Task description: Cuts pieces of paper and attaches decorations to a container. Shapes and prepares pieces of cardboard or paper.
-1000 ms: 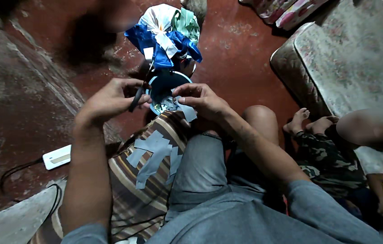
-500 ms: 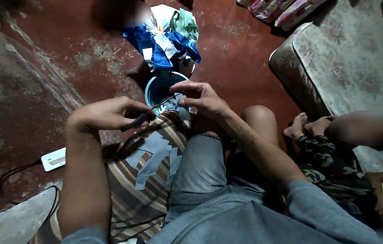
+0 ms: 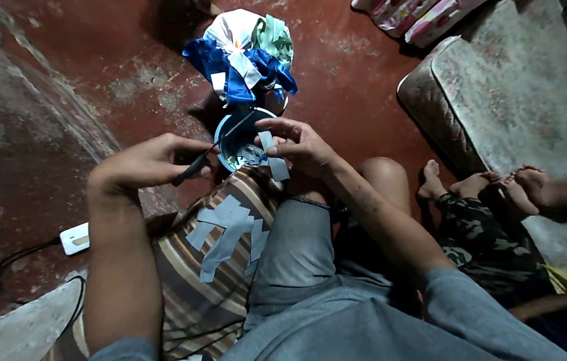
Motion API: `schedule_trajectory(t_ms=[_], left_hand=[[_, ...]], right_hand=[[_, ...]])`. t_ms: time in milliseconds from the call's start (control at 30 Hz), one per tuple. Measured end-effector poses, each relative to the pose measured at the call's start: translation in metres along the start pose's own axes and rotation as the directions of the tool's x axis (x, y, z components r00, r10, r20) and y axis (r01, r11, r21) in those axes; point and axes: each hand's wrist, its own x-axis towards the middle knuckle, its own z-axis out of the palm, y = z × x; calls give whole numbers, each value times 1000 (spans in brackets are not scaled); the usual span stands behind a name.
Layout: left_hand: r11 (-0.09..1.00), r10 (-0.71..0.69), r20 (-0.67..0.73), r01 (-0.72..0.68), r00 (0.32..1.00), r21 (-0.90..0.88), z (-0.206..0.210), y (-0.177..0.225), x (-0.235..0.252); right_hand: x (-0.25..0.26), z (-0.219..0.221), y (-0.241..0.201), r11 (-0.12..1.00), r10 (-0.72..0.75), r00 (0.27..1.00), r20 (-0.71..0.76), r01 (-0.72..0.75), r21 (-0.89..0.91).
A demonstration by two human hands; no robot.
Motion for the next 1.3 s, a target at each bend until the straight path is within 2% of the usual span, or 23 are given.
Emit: schedule_trajectory(t_ms=[67,167,300,467,700,1000,1300], left_hand=[[999,-40,-37,41,998,28,-1,1,-2],[996,-92,-12,93,996,19,-4,3,-6],[994,-93,16,92,996,53,-9,5,-14],[997,-83,47,82,995,14,-6,4,-15],[997,-62,82,59,995,40,-5,1,-10],[993,-91,125,81,988,83,-2,4,-9],[1000,7,194,-9,981,9,8,7,7]], right_hand=[[0,3,-2,1000,3,999,-46,-3,-7],[0,2,1,999,-39,997,-64,38,-12],[-1,-1,5,996,-80,994,-78,75,-57],[0,-2,4,989,-105,989,-104,93,-114],[1,-5,5,991,-81,996,-35,77,-111],[2,-5,3,987,-125,992,8,126,-102],[0,-4,0,998,-20,994,111,26,-53]])
